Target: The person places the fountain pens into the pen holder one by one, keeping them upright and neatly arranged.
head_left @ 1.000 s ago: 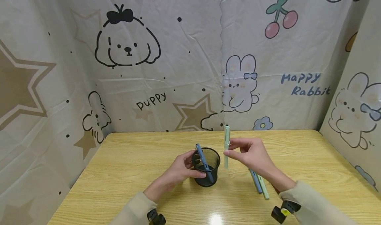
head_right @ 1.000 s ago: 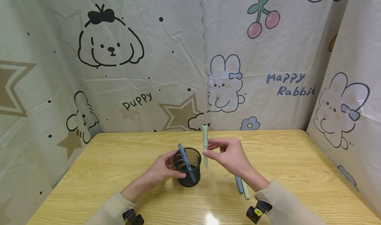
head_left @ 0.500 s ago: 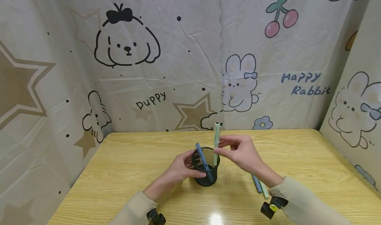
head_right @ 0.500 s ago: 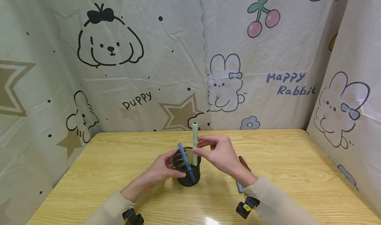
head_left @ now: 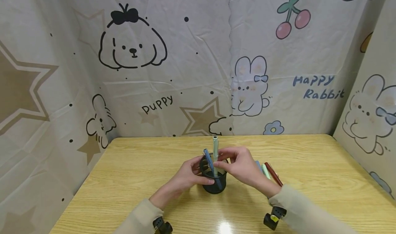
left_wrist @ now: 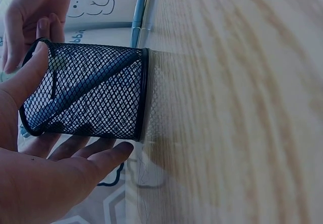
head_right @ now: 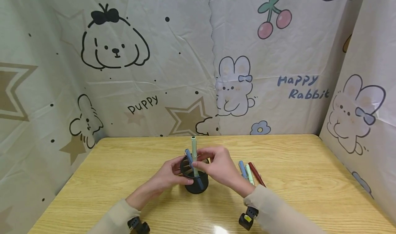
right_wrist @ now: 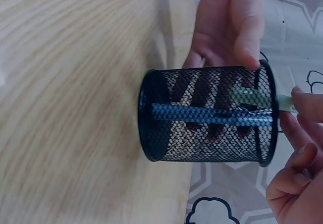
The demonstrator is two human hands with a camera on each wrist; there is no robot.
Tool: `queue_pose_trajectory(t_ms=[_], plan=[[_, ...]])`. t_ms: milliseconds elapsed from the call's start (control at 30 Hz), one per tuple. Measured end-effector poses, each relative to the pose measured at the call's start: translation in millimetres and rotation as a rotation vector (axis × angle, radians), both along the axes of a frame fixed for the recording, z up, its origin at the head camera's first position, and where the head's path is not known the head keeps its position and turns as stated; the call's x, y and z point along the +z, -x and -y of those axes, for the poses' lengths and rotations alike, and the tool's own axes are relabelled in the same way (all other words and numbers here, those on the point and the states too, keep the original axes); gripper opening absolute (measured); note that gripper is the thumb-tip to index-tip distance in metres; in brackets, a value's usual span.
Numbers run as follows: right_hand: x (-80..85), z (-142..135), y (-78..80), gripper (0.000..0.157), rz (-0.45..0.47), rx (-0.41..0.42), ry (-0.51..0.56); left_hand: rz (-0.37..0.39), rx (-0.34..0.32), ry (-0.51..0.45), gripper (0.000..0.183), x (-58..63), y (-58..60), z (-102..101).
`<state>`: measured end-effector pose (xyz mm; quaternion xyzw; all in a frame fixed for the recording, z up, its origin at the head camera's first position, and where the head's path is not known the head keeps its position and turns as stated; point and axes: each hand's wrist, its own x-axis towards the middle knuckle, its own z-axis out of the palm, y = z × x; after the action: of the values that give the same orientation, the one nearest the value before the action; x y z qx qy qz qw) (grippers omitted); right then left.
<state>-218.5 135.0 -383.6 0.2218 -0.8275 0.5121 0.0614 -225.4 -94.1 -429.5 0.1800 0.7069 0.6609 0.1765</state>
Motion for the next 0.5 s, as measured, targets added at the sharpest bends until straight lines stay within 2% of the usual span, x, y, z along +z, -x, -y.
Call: queue_pose_trajectory(t_ms=[500], plan=[[-6.8, 3.7, 0.7, 0.031, 0.001, 0.07, -0.036, 0.012, -0.002, -0.02, 0.079, -0.6, 0.5, 0.0]])
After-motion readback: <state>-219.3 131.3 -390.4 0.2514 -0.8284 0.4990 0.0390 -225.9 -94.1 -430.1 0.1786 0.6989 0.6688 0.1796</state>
